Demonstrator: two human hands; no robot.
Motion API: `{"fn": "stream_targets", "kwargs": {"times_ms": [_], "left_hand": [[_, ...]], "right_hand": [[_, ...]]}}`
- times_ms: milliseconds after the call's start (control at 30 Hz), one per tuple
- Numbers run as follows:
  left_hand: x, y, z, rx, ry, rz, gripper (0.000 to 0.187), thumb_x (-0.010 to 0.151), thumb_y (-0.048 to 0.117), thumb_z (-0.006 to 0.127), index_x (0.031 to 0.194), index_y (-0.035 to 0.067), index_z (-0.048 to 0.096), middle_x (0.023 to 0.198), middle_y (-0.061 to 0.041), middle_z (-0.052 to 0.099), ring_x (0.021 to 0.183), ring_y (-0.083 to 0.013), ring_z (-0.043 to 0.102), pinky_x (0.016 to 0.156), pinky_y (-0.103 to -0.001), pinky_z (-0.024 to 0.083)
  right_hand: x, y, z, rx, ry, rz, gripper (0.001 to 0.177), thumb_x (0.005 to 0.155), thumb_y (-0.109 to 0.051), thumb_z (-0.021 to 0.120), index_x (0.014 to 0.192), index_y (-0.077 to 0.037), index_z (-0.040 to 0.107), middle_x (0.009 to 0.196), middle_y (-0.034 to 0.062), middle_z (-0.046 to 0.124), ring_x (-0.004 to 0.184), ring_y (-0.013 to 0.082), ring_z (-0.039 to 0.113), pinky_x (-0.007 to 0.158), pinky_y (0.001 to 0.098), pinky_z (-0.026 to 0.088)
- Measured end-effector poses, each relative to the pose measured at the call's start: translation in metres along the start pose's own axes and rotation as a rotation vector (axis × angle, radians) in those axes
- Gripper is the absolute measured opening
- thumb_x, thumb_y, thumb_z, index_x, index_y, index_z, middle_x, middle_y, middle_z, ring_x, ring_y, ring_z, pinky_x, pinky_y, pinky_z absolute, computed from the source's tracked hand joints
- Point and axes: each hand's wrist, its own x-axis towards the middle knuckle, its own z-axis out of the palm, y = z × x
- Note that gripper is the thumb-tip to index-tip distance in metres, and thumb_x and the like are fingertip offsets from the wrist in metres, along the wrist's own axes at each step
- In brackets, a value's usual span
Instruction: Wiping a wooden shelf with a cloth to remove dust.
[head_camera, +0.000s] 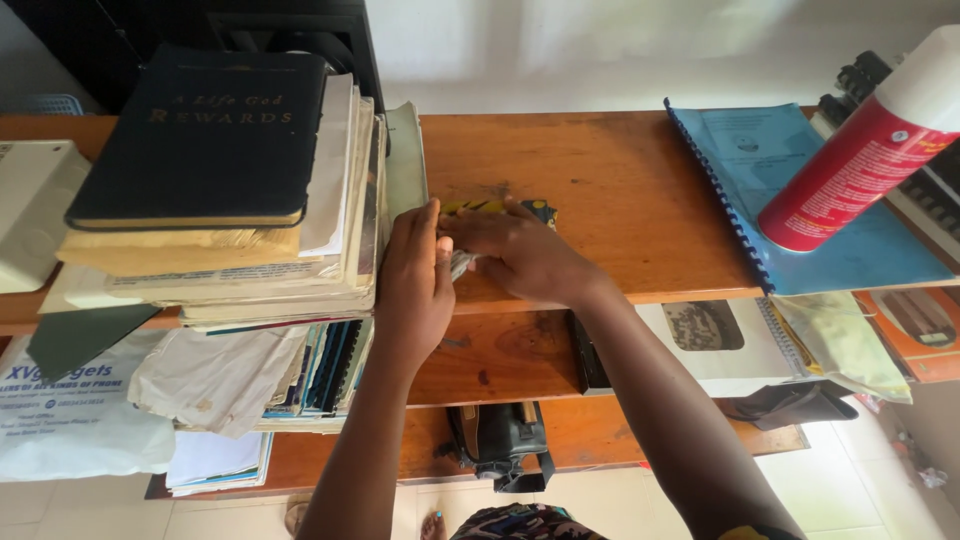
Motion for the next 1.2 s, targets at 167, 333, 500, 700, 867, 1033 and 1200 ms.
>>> {"fn": "stream_targets", "kwargs": {"times_ms": [167,333,500,700,867,1033,1200], "left_hand": [[0.001,0.001,0.003,0.022,-0.046,-0.044,0.043,0.111,0.025,0.052,0.143,-0.003,0.054,0.132,-0.019,0.062,0.116,-0.0375,0.064,0.096,-0.046,0.053],[-0.002,0.001,0.005,0.146,-0.040,0.032,0.043,0.108,0.029,0.056,0.138,-0.001,0.058,0.134,-0.017,0.063,0.119,-0.0379,0.063,0.095,-0.048,0.053],[-0.002,0.004,0.003,0.198,-0.083,0.056,0.046,0.102,0.034,0.064,0.134,0.001,0.062,0.131,-0.016,0.064,0.119,-0.0362,0.064,0.095,-0.046,0.054],[0.005,0.003,0.007,0.193,-0.158,0.080,0.049,0.095,0.028,0.073,0.130,-0.005,0.063,0.127,-0.019,0.064,0.119,-0.0377,0.061,0.101,-0.047,0.052],[0.015,0.013,0.030,0.269,-0.206,0.122,0.045,0.096,0.028,0.074,0.125,-0.004,0.064,0.121,-0.020,0.065,0.117,-0.0366,0.061,0.104,-0.048,0.050],[0.025,0.019,0.049,0.217,-0.155,0.184,0.046,0.095,0.028,0.074,0.124,-0.005,0.064,0.120,-0.021,0.064,0.118,-0.0384,0.059,0.102,-0.050,0.049],[0.024,0.017,0.058,0.220,-0.345,-0.005,0.049,0.098,0.030,0.068,0.131,-0.005,0.060,0.129,-0.025,0.057,0.124,-0.0414,0.055,0.103,-0.053,0.047]], "right_hand": [[-0.022,-0.007,-0.007,0.027,-0.037,-0.053,0.038,0.093,-0.008,0.064,0.130,-0.017,0.068,0.146,0.0037,0.063,0.147,0.0268,0.047,0.124,0.0646,0.021],[-0.048,-0.019,-0.020,0.032,-0.048,-0.062,0.043,0.092,-0.011,0.067,0.134,-0.017,0.066,0.146,0.0022,0.062,0.145,0.0271,0.047,0.122,0.0644,0.021],[-0.083,-0.010,-0.033,0.034,-0.020,-0.009,0.057,0.088,-0.013,0.069,0.144,-0.018,0.061,0.148,-0.0015,0.061,0.144,0.0248,0.049,0.124,0.0626,0.020],[-0.120,0.009,-0.052,-0.106,0.076,0.080,0.052,0.091,-0.019,0.069,0.142,-0.020,0.062,0.152,0.0003,0.060,0.146,0.0239,0.049,0.123,0.0604,0.023],[-0.130,0.038,-0.052,-0.227,0.170,0.264,0.050,0.098,-0.022,0.061,0.147,-0.013,0.057,0.152,0.0115,0.055,0.146,0.0306,0.045,0.120,0.0612,0.028],[-0.116,0.061,-0.053,-0.329,0.207,0.457,0.052,0.100,-0.025,0.055,0.148,-0.007,0.051,0.156,0.0186,0.047,0.147,0.0386,0.039,0.112,0.0671,0.028],[-0.086,0.071,-0.065,-0.403,0.017,0.827,0.050,0.104,-0.034,0.053,0.146,-0.009,0.046,0.163,0.0165,0.041,0.153,0.0370,0.033,0.116,0.0706,0.027]]}}
